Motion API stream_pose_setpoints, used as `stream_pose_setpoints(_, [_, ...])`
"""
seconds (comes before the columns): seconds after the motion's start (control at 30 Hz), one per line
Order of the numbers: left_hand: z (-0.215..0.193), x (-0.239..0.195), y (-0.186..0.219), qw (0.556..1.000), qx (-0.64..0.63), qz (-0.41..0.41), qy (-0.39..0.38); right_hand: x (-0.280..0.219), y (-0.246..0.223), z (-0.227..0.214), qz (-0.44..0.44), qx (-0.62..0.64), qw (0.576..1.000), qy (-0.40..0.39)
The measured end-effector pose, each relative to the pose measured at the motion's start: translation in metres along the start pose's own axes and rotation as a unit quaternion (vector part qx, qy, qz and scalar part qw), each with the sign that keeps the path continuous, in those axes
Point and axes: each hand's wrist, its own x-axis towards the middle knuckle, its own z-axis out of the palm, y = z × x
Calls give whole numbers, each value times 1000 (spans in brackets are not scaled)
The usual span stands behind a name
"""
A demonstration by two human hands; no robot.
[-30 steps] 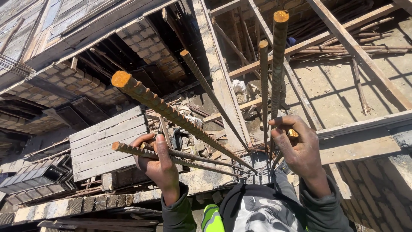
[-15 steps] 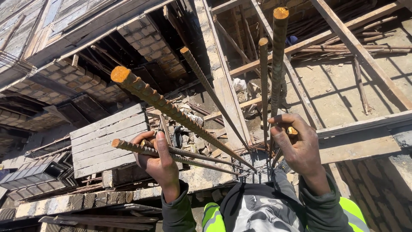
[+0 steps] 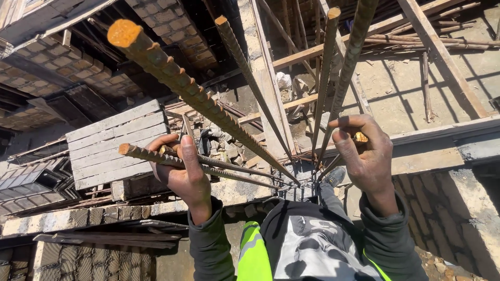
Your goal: Manually adjusting and aligning vertical reinforcement bars (rebar) within a column cage on a construction site.
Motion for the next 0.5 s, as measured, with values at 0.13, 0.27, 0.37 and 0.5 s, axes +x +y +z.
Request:
stream_pose_setpoints(0.13, [-4,3,12,1000,-13,14,-9,-1,-13,-2,-11,-6,1000,7])
stream_pose_setpoints(0.27, [-5,5,22,1000,-17,17,-13,1,-13,0,-27,-8,1000,10])
stream_pose_setpoints(0.37, [-4,4,17,1000,-10,21,-5,3,-8,0,-34,-3,999,8])
stream_pose_setpoints(0.5, [-2,0,13,1000,-12,21,-2,6,-14,0,-23,11,1000,8])
